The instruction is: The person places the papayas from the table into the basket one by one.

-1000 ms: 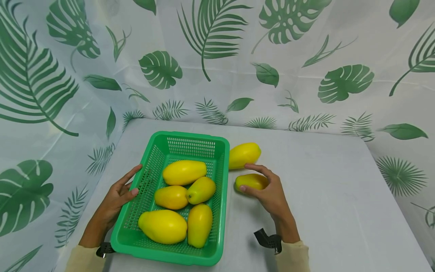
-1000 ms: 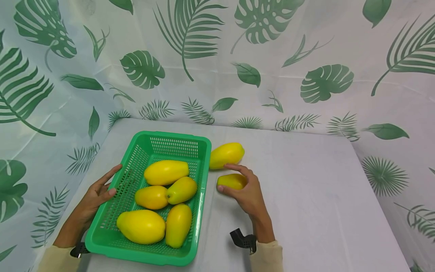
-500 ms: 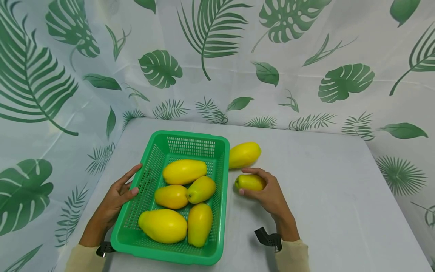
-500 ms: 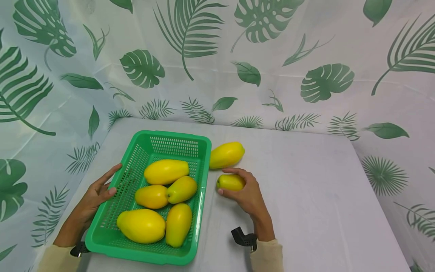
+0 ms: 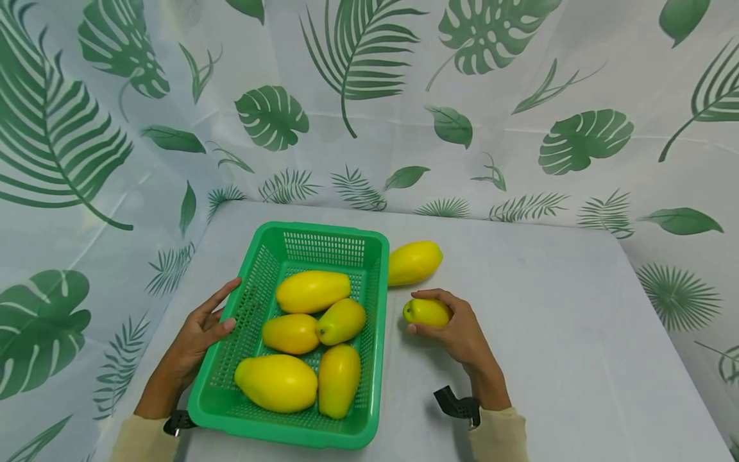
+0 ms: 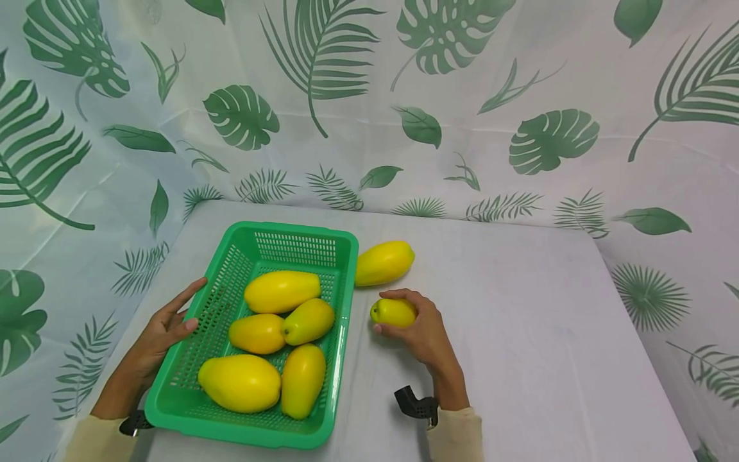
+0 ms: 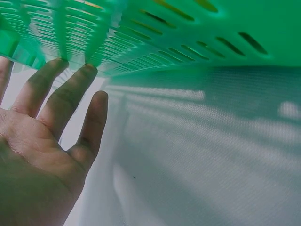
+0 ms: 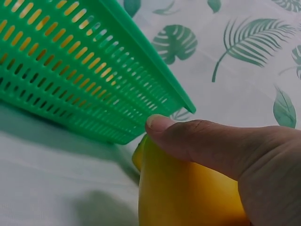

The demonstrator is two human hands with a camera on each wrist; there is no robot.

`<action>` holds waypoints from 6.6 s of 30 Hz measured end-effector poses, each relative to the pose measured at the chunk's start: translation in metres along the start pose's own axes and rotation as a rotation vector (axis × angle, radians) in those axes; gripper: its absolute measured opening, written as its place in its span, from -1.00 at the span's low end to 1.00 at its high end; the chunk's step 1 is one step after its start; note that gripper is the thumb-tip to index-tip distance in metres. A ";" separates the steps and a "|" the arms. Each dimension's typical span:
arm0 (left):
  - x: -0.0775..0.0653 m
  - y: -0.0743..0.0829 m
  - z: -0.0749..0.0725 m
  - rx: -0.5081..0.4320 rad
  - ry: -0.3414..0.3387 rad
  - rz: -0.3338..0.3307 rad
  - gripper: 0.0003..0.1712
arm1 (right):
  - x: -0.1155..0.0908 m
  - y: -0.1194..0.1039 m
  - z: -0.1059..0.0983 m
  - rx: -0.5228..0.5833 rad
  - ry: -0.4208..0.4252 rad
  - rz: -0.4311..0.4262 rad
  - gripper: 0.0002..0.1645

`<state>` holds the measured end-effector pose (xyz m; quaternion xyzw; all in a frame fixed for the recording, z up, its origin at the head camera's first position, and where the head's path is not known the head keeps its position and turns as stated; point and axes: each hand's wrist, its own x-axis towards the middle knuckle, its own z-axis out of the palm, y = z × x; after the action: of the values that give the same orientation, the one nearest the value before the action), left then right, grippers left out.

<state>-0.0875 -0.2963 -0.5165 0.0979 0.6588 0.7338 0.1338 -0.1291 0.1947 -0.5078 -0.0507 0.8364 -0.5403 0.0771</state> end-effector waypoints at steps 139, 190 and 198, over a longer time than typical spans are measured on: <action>-0.001 -0.002 0.003 0.078 0.069 0.008 -0.20 | -0.022 -0.103 0.021 0.049 -0.044 -0.242 -0.31; 0.000 -0.002 0.002 -0.008 0.031 0.010 -0.20 | -0.021 -0.124 0.071 0.074 -0.232 -0.459 -0.26; 0.000 -0.003 0.002 -0.028 0.018 0.019 -0.20 | -0.021 -0.124 0.066 0.041 -0.209 -0.450 -0.27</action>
<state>-0.0869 -0.2945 -0.5192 0.0957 0.6487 0.7450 0.1222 -0.0962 0.0884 -0.4198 -0.2897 0.7804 -0.5525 0.0418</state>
